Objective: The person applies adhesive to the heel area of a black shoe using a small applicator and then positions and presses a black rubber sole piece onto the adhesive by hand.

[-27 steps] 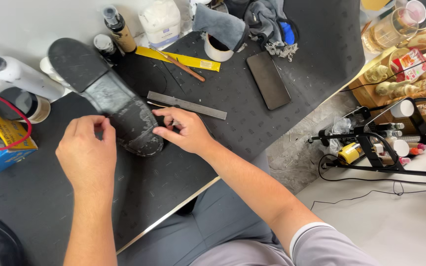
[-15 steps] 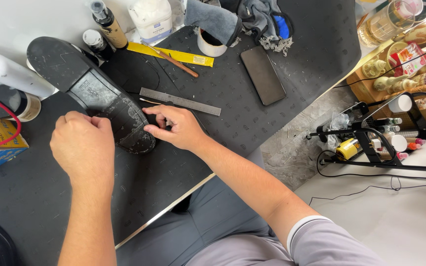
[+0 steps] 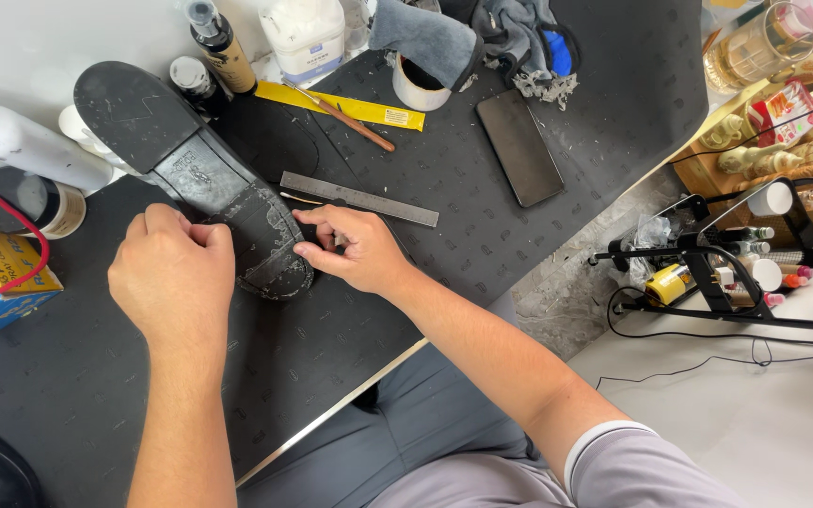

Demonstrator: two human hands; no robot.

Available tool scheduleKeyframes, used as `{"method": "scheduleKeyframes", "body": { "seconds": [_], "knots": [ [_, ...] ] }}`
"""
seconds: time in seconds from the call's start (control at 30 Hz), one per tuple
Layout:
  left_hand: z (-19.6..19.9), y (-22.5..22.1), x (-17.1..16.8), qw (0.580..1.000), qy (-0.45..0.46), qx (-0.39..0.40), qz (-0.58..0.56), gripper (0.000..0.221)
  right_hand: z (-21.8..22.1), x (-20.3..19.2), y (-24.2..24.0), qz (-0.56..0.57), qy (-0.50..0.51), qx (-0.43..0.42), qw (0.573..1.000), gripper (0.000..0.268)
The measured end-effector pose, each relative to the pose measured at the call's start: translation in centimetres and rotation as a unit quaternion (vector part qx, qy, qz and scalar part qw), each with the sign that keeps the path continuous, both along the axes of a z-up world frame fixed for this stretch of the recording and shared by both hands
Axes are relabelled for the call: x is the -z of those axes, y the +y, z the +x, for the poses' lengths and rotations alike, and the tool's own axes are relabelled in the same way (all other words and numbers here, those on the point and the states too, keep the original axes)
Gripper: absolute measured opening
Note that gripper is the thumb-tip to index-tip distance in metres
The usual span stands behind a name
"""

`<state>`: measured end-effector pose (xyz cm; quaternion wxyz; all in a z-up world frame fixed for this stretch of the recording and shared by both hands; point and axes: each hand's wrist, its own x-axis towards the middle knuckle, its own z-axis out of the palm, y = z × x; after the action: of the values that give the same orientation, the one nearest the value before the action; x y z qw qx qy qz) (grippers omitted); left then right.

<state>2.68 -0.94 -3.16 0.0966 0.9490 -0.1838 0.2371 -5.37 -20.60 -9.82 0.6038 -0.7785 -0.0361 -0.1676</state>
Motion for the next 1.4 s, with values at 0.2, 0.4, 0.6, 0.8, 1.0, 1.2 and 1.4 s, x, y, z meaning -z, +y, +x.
{"method": "scheduleKeyframes", "body": {
  "seconds": [0.2, 0.4, 0.6, 0.8, 1.0, 1.2, 1.4],
  "knots": [
    [-1.1, 1.6, 0.2, 0.977, 0.093, 0.066, -0.179, 0.007, 0.1, 0.2, 0.0, 0.012, 0.024, 0.001, 1.0, 0.032],
    [-3.8, 1.0, 2.3, 0.89, 0.159, 0.125, -0.41, 0.026, 0.1, -0.3, 0.0, -0.003, 0.02, 0.004, 1.0, 0.033],
    [-3.8, 0.6, 5.6, 0.859, 0.2, 0.141, -0.449, 0.071, -0.9, 0.0, -0.3, 0.141, -0.045, -0.05, 0.988, 0.034],
    [-3.1, 1.3, 5.8, 0.84, 0.227, 0.169, -0.463, 0.081, -0.9, 0.7, 0.3, -0.079, -0.107, 0.05, 0.99, 0.004],
    [-2.8, 1.4, 5.5, 0.827, 0.261, 0.173, -0.467, 0.085, -0.6, -0.5, 0.9, -0.107, -0.061, 0.081, 0.989, 0.008],
    [-2.3, 1.5, 5.5, 0.829, 0.258, 0.195, -0.455, 0.092, -0.5, -0.3, 0.6, -0.105, -0.064, 0.08, 0.989, 0.008],
    [-2.1, 1.7, 6.0, 0.828, 0.275, 0.188, -0.451, 0.096, -0.3, 0.5, 0.6, -0.031, -0.012, 0.074, 0.997, 0.012]
  ]
}}
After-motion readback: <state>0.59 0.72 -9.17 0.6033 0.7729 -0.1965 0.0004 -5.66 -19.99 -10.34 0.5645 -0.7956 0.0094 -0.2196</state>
